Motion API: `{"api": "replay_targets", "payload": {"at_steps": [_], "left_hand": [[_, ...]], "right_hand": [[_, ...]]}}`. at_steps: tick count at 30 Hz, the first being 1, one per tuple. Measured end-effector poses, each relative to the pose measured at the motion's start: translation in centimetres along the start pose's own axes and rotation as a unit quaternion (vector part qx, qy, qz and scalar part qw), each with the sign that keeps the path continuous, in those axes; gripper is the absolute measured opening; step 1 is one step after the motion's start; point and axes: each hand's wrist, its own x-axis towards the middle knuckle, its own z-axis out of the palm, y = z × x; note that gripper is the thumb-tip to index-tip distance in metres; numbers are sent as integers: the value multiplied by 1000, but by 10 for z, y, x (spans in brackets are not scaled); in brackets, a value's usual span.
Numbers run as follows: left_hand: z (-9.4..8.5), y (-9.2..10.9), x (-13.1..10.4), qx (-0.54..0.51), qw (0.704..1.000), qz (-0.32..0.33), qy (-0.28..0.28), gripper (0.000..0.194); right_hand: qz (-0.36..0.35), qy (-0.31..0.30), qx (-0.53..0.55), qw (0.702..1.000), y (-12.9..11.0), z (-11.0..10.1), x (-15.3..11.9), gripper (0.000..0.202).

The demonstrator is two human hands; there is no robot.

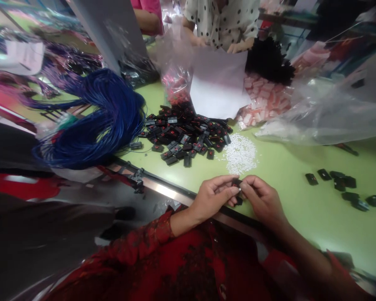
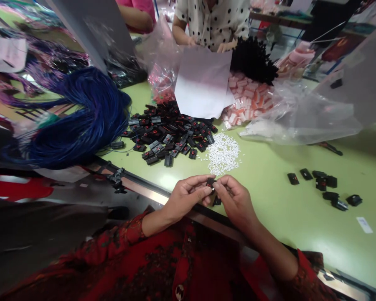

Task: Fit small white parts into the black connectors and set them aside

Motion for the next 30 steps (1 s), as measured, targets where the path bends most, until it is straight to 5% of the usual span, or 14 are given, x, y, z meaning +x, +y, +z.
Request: {"api": "replay_targets", "payload": {"at_steps": [13, 21, 30], "left_hand": [[3, -2, 3, -62, 997, -20, 31, 52], [2, -3, 6, -56, 998, -18, 30, 53], [1, -3, 8, -74, 997, -27, 25, 54]], "right_hand": [[13, -9, 21, 1000, -3, -3, 1, 24], [-58, 35, -33, 997, -3, -8, 4, 13], [-12, 65, -11, 998, -2, -9, 2, 10]]}}
